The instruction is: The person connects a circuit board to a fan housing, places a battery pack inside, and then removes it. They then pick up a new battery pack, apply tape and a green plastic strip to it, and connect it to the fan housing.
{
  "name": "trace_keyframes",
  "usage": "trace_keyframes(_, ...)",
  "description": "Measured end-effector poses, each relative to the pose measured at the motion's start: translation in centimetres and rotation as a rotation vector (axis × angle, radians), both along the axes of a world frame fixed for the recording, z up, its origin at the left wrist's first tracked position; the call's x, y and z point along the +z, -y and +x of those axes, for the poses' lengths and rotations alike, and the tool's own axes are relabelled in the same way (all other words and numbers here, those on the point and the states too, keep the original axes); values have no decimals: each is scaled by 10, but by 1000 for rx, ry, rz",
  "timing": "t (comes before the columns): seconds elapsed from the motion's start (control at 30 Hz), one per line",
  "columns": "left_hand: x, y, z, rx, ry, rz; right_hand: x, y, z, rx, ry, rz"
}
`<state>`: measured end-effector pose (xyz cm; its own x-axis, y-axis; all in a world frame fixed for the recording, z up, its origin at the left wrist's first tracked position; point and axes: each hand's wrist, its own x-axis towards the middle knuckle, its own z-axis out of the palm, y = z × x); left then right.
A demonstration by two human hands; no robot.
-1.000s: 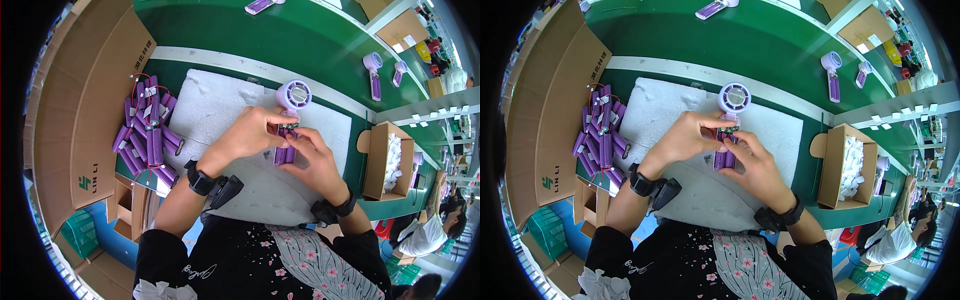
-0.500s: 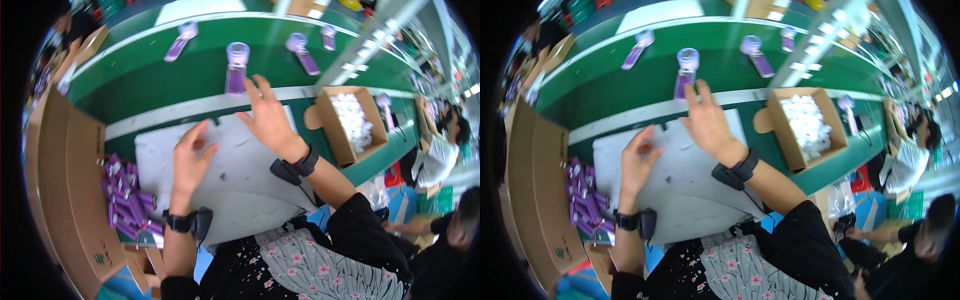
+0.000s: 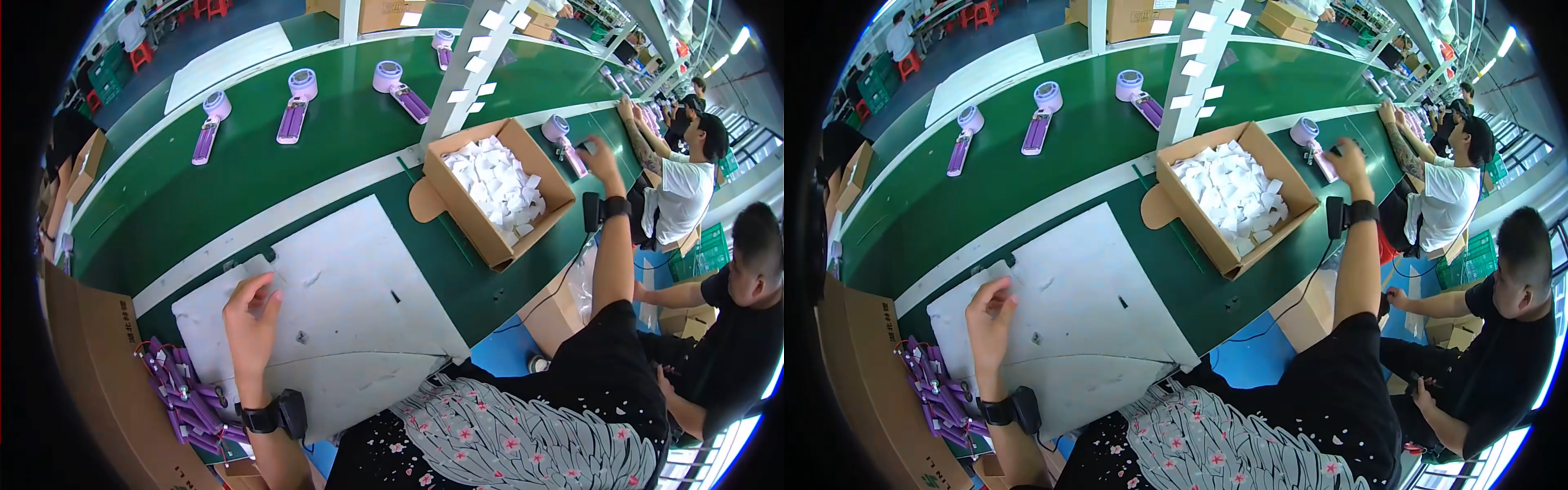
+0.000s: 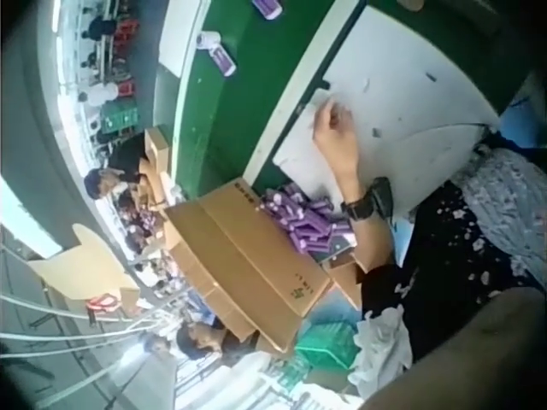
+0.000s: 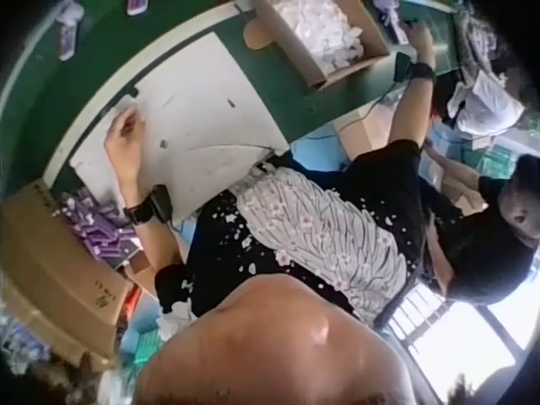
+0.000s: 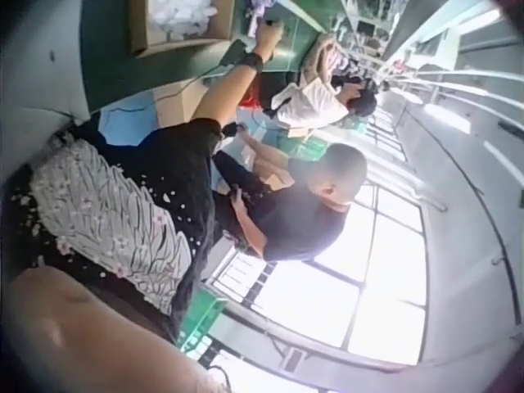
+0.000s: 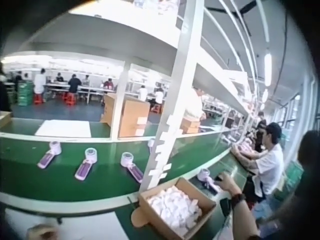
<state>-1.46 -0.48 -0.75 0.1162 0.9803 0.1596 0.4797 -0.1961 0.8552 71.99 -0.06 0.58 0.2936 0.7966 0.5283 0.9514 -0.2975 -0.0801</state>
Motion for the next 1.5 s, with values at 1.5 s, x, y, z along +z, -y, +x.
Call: trace_keyframes(1.5,-55,32,72,14,305,206,96,-22,-664,1713,-96,-1021)
